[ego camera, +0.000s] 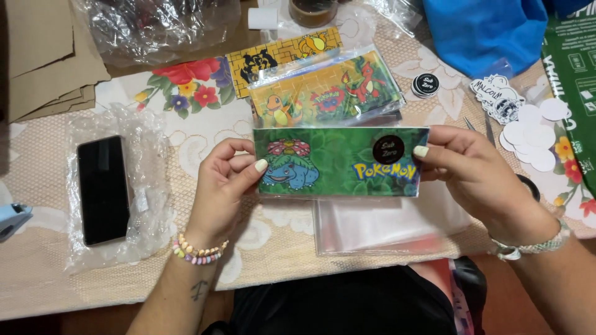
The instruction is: The person is placing various printed cards and stickers into individual plastic sleeves, applying small circular labels to the packages, and organizing stacks of completed prints.
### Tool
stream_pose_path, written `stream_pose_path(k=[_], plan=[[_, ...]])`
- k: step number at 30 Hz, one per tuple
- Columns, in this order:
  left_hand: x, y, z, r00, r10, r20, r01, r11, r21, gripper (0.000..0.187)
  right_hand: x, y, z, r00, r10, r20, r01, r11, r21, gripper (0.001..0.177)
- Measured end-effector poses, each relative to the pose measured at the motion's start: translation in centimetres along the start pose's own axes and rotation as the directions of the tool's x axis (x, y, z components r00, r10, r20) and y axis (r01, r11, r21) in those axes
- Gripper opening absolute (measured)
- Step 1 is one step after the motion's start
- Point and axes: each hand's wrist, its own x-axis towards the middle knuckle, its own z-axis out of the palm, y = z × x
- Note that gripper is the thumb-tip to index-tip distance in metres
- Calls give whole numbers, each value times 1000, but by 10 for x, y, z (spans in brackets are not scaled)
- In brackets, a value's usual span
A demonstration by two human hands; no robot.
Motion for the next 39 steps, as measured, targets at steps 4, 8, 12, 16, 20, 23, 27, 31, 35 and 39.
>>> stream_pose_path(k=[4,8,12,16,20,23,27,31,35,39], plan=[[2,2,-2,1000,-12,-19,12,1000,-4,20,-2,-12,14,999,52,-15,-53,995,-88,28],[5,5,2,999,34,-27,-33,999,27,20,9,3,15,997,7,-78,-13,997,-76,27],[8,5,6,998,42,-47,-47,994,-97,27,18,16,4,995,-87,-53,90,995,48,21],[2,13,30,991,-135,-23,121,941,-316,36,20,3,13,990,-76,-117,99,974,205,21],[-2,-23,41,994,-104,-18,79,852,-518,14,21,7,20,985,-148,-84,162,967,197,25],[-1,-29,52,991,-108,-74,52,841,-539,14,20,4,25,980,-182,-84,195,960,200,26],[-2,-29,56,985,-120,-122,44,867,-496,21,24,4,28,982,-149,-116,166,975,145,17],[-2,-27,57,981,-109,-159,25,889,-457,20,26,3,33,975,-145,-171,177,966,190,19],[-3,-26,60,977,-128,-169,34,882,-469,20,27,-1,36,977,-143,-157,176,960,219,23],[-6,-29,68,977,-173,-121,94,871,-482,22,25,-2,41,977,-142,-162,184,939,290,28]])
